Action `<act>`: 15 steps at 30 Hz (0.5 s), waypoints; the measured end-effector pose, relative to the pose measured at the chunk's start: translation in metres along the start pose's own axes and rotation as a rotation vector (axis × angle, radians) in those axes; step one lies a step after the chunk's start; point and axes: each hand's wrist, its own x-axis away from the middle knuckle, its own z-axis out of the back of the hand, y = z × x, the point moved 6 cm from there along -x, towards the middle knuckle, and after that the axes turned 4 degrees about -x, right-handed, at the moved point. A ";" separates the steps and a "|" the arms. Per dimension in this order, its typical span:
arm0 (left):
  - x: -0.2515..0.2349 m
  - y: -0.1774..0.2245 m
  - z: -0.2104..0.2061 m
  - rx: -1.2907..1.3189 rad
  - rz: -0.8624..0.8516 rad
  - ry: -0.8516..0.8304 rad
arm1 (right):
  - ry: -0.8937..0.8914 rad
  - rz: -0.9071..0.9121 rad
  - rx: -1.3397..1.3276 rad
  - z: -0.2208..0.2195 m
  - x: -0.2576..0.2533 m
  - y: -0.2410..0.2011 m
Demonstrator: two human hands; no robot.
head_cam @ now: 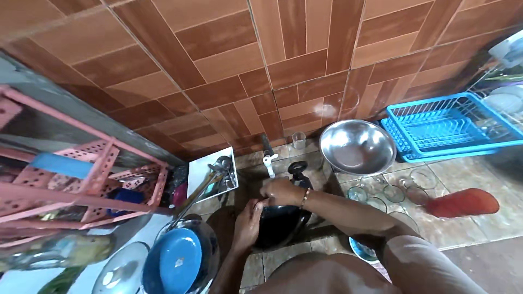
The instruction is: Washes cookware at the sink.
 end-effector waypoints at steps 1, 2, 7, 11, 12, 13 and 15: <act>0.000 0.000 0.000 -0.022 -0.016 0.052 | 0.072 0.076 0.004 -0.007 -0.004 -0.011; -0.001 -0.004 0.001 -0.042 -0.021 0.114 | 0.150 0.148 0.026 -0.012 -0.007 -0.020; -0.002 -0.040 0.015 -0.182 0.034 0.231 | 0.569 0.462 0.238 -0.023 0.012 -0.034; 0.002 -0.061 0.026 -0.259 0.051 0.284 | 0.910 0.372 0.167 -0.031 0.068 0.011; 0.002 -0.066 0.029 -0.244 0.028 0.294 | 0.929 0.265 0.095 -0.033 0.078 0.029; 0.001 -0.072 0.031 -0.228 0.003 0.293 | 0.902 0.141 0.003 -0.033 0.082 0.047; -0.006 -0.082 0.034 -0.236 -0.024 0.234 | 0.694 -0.102 -0.141 -0.039 0.077 0.080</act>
